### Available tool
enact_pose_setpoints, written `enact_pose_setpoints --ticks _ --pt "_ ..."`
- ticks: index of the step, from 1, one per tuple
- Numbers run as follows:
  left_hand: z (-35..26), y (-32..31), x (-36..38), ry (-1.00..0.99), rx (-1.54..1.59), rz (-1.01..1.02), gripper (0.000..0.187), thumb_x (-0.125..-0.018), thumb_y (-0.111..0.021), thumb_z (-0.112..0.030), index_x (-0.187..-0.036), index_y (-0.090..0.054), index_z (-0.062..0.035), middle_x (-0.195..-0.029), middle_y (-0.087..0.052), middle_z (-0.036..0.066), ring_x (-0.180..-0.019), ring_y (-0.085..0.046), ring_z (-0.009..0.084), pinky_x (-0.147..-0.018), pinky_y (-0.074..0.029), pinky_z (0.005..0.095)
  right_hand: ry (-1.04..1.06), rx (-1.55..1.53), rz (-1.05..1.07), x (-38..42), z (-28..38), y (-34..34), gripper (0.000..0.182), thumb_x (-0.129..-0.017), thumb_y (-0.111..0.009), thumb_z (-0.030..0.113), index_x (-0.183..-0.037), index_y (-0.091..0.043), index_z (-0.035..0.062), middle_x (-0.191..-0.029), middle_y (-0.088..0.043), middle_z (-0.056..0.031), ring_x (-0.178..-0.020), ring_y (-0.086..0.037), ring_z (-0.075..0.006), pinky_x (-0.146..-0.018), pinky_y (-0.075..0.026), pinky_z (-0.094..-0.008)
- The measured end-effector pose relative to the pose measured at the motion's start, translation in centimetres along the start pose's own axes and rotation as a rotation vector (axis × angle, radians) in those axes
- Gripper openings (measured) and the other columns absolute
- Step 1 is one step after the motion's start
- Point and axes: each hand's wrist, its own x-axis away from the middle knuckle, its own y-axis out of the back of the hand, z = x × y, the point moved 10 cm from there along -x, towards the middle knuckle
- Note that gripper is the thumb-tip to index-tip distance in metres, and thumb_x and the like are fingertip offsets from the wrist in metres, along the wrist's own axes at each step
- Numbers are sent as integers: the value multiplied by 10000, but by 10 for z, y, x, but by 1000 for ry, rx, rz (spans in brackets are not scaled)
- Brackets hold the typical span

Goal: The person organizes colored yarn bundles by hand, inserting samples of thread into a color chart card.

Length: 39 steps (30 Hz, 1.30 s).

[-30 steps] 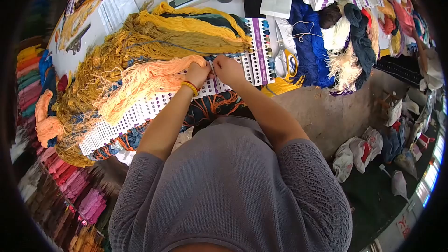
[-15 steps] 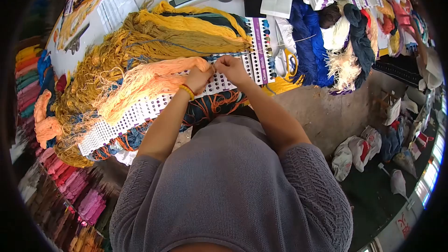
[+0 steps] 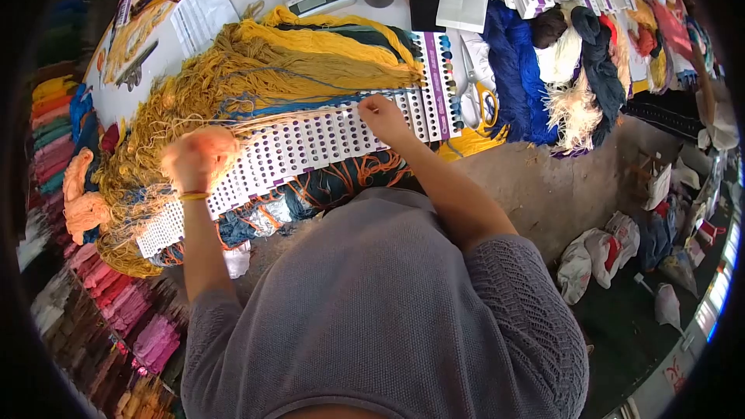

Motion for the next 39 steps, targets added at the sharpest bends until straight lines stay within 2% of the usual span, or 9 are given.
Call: enact_pose_setpoints --ticks 2,4,7,9,17,23,26,31,39 --pt "-78 -97 43 384 1333 458 322 -799 -481 -218 -1062 -512 -34 -959 -546 66 -770 -535 118 -500 -461 251 106 -38 103 13 31 -22 198 -800 -566 212 -858 -567 23 -827 -571 -72 -711 -529 -150 -635 -436 -288" --pt "-182 -150 75 488 1304 738 370 -867 -436 -300 -1113 -482 -27 -996 -518 56 -816 -515 123 -585 -475 258 91 -59 208 27 51 -42 202 -797 -557 203 -836 -571 6 -803 -586 -74 -711 -546 -154 -631 -441 -289" --pt "-240 -177 94 571 1346 975 440 -886 -405 -376 -1147 -463 -27 -1043 -506 67 -890 -504 121 -655 -480 292 59 -181 154 33 56 -32 172 -813 -525 165 -800 -557 -3 -749 -567 -44 -682 -544 -122 -587 -464 -254" --pt "-265 -154 78 541 1689 871 453 -895 -381 -392 -1162 -460 -35 -1050 -508 67 -919 -498 112 -687 -479 298 4 -388 189 37 70 -26 142 -821 -515 141 -799 -536 2 -789 -555 -39 -702 -544 -96 -559 -495 -227" --pt "-256 -158 84 519 1657 885 388 -900 -407 -325 -1164 -472 -49 -1029 -527 48 -896 -510 116 -690 -465 288 6 -212 194 44 75 -33 162 -804 -537 150 -803 -533 -12 -696 -544 -39 -595 -534 -91 -516 -481 -218" --pt "-251 -155 85 611 1704 851 326 -891 -432 -254 -1127 -494 -38 -1018 -530 51 -876 -515 130 -672 -465 289 14 -375 205 42 69 -33 147 -796 -537 130 -783 -539 -16 -701 -549 -39 -590 -534 -84 -496 -463 -210" --pt "-243 -163 86 627 1681 871 344 -899 -401 -268 -1128 -477 -24 -1030 -525 57 -913 -506 151 -763 -438 310 -15 -381 200 41 63 -32 120 -788 -540 106 -780 -539 -13 -731 -550 -48 -583 -536 -85 -478 -446 -205" --pt "-219 -177 80 643 1776 810 280 -890 -430 -289 -889 -530 -28 -842 -542 67 -761 -524 162 -684 -445 304 103 -462 161 41 75 -22 87 -779 -554 86 -786 -545 0 -841 -528 -46 -654 -518 -88 -574 -423 -220" --pt "-231 -172 83 685 1796 871 272 -899 -419 -270 -826 -532 -33 -620 -467 12 -532 -450 113 -591 -433 271 192 -220 136 36 77 -17 69 -776 -552 95 -775 -544 26 -990 -491 -18 -679 -469 -73 -619 -394 -212"
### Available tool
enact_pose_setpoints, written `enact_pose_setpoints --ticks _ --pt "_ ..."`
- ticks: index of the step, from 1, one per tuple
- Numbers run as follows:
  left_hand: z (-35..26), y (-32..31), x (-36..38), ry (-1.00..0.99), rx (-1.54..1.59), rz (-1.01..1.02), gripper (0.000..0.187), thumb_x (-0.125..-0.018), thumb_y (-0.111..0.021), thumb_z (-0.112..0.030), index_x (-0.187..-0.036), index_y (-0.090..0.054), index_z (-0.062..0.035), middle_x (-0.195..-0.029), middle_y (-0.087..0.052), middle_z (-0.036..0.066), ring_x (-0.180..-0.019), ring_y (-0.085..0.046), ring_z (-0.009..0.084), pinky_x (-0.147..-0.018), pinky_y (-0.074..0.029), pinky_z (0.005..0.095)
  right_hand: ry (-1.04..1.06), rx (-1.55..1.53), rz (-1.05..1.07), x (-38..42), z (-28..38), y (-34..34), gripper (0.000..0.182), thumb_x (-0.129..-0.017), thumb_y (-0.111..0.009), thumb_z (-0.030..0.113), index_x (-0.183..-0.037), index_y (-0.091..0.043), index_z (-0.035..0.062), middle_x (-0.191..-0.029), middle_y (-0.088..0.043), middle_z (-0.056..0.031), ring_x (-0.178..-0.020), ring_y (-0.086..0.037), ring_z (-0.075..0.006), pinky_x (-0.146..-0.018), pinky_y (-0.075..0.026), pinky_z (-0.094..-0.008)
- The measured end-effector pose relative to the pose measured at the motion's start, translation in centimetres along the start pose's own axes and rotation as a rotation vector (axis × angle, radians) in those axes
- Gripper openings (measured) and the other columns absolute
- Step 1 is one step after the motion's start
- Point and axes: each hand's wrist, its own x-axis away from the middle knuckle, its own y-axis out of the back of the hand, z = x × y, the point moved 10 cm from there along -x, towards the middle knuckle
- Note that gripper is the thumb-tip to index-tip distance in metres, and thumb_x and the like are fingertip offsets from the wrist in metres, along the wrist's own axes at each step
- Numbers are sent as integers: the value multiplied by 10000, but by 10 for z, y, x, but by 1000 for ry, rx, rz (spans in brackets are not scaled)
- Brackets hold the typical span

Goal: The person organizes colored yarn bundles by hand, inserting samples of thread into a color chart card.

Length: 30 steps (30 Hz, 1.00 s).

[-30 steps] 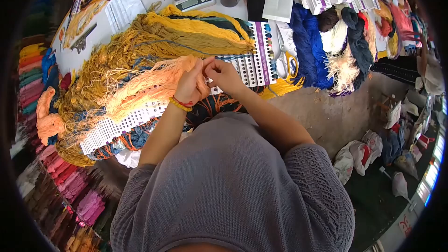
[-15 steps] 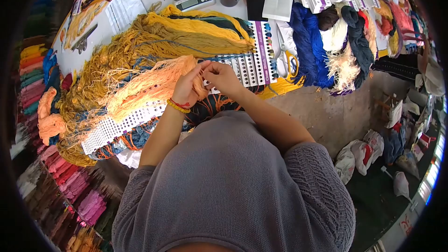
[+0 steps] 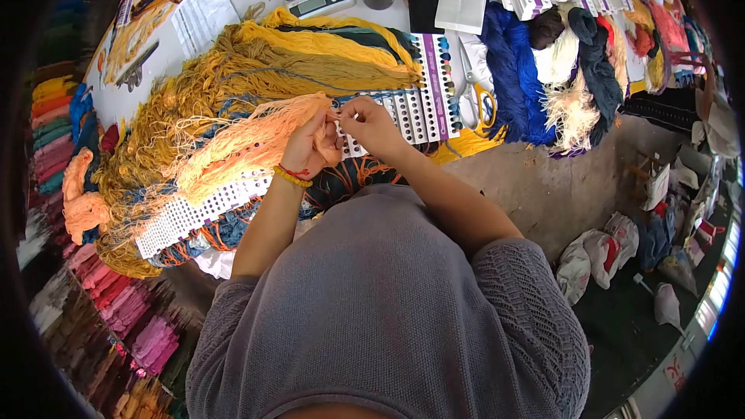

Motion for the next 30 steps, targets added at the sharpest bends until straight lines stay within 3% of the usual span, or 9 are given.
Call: enact_pose_setpoints --ticks 6,9,11,12,14,15,19,23,30 --pt "-12 5 9 43 23 223 238 -882 -447 -252 -907 -536 -34 -599 -470 6 -468 -435 105 -601 -451 273 -337 -1127 30 1 -3 10 82 -754 -520 146 -755 -557 73 -768 -547 -44 -528 -428 -88 -571 -380 -253" --pt "-104 111 42 -383 -282 -236 348 -852 -459 -255 -1136 -471 -54 -1049 -536 109 -917 -546 208 -733 -489 343 -174 -1263 255 1 37 65 96 -754 -516 153 -694 -508 79 -660 -506 -12 -486 -373 -79 -490 -307 -217" --pt "-179 125 101 -544 -472 -201 262 -860 -433 -235 -1048 -486 -61 -928 -506 67 -798 -506 172 -674 -485 314 25 -656 -407 17 51 191 131 -778 -511 181 -682 -473 99 -572 -400 11 -506 -385 -87 -523 -378 -222" --pt "-211 169 130 -595 -349 -346 220 -867 -422 -237 -982 -498 -66 -812 -468 29 -691 -457 127 -619 -472 274 185 -1257 -242 12 33 261 127 -785 -507 175 -685 -475 103 -562 -413 0 -515 -409 -120 -551 -418 -256" --pt "-245 207 171 -659 -176 -460 210 -882 -399 -242 -850 -523 -75 -580 -394 -48 -477 -360 36 -510 -447 192 325 -747 -1201 98 6 440 236 -794 -451 130 -565 -396 124 -518 -415 3 -482 -412 -117 -480 -355 -258" --pt "-248 194 167 -632 -172 -200 248 -887 -406 -258 -750 -519 -85 -495 -279 -81 -478 -334 25 -493 -454 174 228 -501 -1479 130 29 432 248 -799 -455 149 -559 -399 126 -503 -402 3 -462 -407 -126 -464 -346 -260" --pt "-124 135 45 -325 -455 -110 334 -871 -436 -302 -1047 -492 -25 -840 -530 69 -708 -526 163 -623 -447 261 298 617 -913 45 -13 359 85 -800 -501 130 -743 -535 78 -655 -511 -38 -583 -511 -145 -561 -430 -261" --pt "13 47 -39 84 -368 -148 416 -846 -493 -364 -1081 -465 -22 -1077 -514 82 -899 -511 166 -736 -420 296 -155 122 -391 -12 -87 140 177 -795 -556 105 -937 -523 4 -746 -602 -90 -661 -585 -135 -596 -478 -240" --pt "19 42 -74 66 -859 -333 241 -835 -481 -193 -895 -554 29 -754 -610 86 -641 -597 144 -488 -446 256 -189 479 -218 -25 -82 78 183 -798 -561 162 -879 -564 -1 -719 -610 -83 -617 -582 -146 -554 -457 -274"
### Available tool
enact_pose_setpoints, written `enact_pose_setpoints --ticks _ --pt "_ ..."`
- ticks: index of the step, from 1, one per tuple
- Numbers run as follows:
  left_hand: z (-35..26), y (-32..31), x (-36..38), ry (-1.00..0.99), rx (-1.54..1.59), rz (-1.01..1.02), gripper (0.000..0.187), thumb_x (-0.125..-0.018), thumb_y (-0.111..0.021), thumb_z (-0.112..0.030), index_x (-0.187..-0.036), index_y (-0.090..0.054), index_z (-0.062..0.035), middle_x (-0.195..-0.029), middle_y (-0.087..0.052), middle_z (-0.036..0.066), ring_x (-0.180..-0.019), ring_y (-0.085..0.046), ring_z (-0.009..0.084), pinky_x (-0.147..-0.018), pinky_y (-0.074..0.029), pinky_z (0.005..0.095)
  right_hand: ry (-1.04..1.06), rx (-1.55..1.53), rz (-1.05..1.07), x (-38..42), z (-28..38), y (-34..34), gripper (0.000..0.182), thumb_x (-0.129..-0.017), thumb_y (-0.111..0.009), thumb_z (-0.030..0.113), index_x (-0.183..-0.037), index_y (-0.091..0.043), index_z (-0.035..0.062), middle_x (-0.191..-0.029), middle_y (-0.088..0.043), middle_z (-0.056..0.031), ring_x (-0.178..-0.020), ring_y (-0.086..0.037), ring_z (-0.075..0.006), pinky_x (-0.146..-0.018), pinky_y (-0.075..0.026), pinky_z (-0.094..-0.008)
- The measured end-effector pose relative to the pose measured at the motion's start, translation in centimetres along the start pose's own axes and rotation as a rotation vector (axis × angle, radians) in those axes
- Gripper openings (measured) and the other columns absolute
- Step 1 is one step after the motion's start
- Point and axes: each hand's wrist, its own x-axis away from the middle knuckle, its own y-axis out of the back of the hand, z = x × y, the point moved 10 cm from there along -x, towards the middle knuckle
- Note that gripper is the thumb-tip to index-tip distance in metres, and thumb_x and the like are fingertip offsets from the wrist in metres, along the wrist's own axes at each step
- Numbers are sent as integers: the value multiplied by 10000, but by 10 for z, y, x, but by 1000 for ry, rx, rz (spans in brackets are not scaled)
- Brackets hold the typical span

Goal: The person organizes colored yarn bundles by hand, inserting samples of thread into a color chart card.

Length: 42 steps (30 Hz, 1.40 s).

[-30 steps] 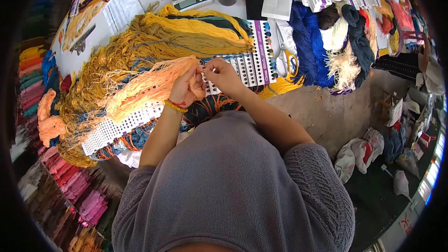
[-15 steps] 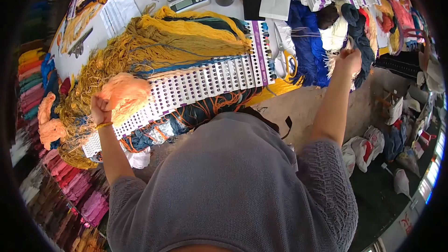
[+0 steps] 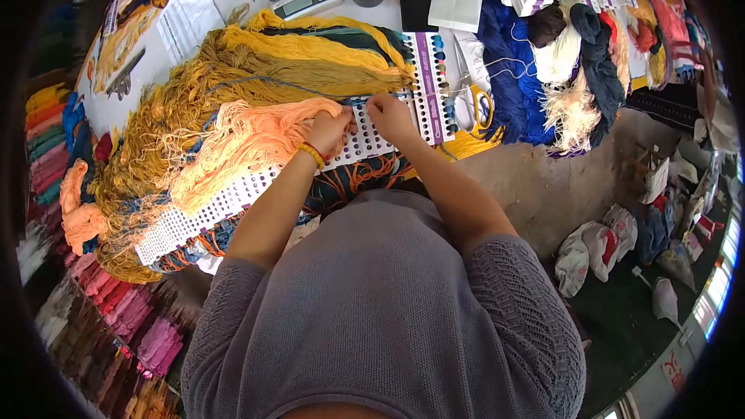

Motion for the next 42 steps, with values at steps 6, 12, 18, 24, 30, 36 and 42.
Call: enact_pose_setpoints --ticks 6,12,18,24,30,36,42 --pt "-27 -9 1 -93 -104 -34 154 -795 -474 -84 -860 -554 32 -590 -583 77 -476 -564 139 -377 -396 254 25 131 -23 2 15 2 198 -781 -571 188 -891 -568 23 -725 -610 -98 -613 -577 -193 -550 -444 -302" --pt "-22 -4 -7 -118 -171 -66 179 -790 -506 -118 -709 -573 27 -546 -568 77 -490 -589 153 -409 -422 269 63 -2 -60 1 12 3 185 -772 -581 166 -887 -570 21 -728 -608 -87 -605 -571 -175 -548 -443 -290" --pt "-29 5 15 -89 416 180 93 -776 -543 -95 -796 -563 -7 -714 -578 61 -546 -498 80 -432 -362 200 100 -2 -71 1 9 7 129 -734 -585 130 -821 -584 35 -753 -588 -130 -656 -581 -269 -593 -457 -337" --pt "-27 -25 26 72 666 519 218 -808 -485 -106 -1005 -526 -24 -642 -512 15 -459 -394 45 -385 -303 162 -135 -207 169 7 3 -4 131 -764 -583 153 -785 -580 23 -708 -561 -60 -638 -531 -130 -563 -420 -267" --pt "-36 0 16 -151 -396 -29 192 -774 -552 -219 -707 -608 -48 -619 -585 52 -510 -509 112 -458 -402 257 -125 -525 232 1 -8 -11 142 -782 -568 134 -849 -569 9 -737 -555 -13 -674 -498 -88 -609 -397 -221" --pt "-13 132 44 -215 218 15 224 -841 -468 -208 -989 -552 -62 -784 -544 -12 -608 -473 47 -463 -375 152 -143 -148 182 1 -1 -14 352 -787 -578 177 -1101 -472 57 -775 -518 -42 -703 -500 -128 -613 -410 -276" --pt "-28 350 127 -636 547 -397 245 -835 -449 -171 -1008 -512 -10 -916 -540 81 -840 -541 170 -760 -461 292 -183 -130 187 -3 -11 -14 381 -774 -575 208 -1111 -476 61 -803 -560 -84 -646 -521 -160 -556 -420 -302"
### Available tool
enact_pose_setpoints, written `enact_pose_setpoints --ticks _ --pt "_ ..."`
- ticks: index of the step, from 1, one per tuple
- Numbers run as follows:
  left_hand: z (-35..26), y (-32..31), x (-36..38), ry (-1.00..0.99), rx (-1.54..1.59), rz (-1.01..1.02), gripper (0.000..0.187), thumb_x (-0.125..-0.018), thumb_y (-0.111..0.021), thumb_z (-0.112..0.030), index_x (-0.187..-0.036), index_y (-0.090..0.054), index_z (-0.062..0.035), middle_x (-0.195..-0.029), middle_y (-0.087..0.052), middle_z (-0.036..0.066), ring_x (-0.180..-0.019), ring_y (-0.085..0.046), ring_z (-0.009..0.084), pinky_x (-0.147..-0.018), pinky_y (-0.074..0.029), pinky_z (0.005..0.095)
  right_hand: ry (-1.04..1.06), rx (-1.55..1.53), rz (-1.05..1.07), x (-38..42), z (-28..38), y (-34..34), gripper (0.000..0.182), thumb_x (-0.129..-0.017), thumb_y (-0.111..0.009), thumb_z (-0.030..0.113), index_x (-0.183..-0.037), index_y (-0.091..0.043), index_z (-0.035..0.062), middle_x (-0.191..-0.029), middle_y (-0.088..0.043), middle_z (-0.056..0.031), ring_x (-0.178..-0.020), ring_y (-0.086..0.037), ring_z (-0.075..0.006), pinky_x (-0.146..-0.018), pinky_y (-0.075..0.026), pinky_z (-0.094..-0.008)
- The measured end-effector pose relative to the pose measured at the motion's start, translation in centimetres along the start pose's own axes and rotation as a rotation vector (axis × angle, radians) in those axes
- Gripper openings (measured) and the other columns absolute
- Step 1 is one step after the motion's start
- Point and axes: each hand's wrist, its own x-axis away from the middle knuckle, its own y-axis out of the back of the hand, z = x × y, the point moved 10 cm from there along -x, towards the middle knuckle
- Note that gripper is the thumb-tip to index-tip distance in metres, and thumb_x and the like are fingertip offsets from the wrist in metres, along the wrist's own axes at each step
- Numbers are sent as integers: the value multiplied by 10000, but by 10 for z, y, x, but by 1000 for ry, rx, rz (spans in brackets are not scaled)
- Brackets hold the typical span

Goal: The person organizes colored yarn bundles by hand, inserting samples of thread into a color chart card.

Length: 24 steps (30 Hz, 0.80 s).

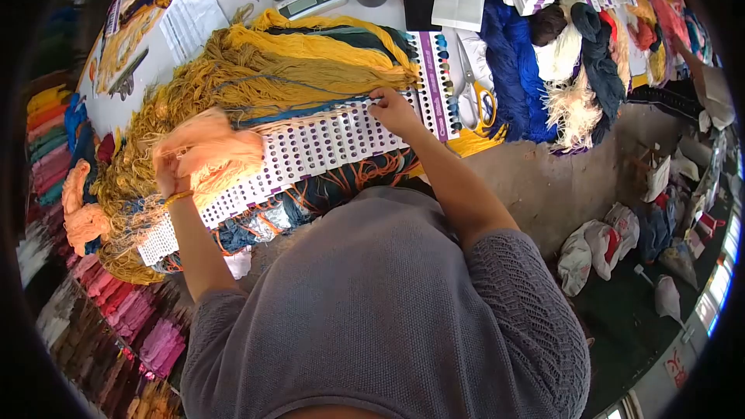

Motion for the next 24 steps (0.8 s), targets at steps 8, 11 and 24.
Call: enact_pose_setpoints --ticks 8,11,24 --pt "119 -242 106 644 103 542 583 -884 -350 -444 -1231 -350 26 -1193 -434 117 -1034 -435 191 -741 -437 284 279 -213 23 45 81 -38 163 -787 -572 143 -882 -559 11 -753 -572 -34 -667 -527 -93 -593 -421 -225" --pt "113 -292 124 694 251 609 575 -908 -279 -432 -1239 -336 35 -1185 -438 116 -1038 -458 188 -779 -440 318 344 -316 141 63 107 -51 164 -808 -554 116 -907 -535 -12 -779 -562 -25 -696 -531 -66 -594 -442 -196" --pt "121 -288 137 747 352 539 408 -895 -426 -274 -1205 -427 -10 -1108 -497 69 -965 -498 149 -741 -454 303 216 -194 156 69 96 -61 126 -815 -538 97 -879 -529 -11 -759 -557 -33 -676 -549 -74 -555 -505 -212"
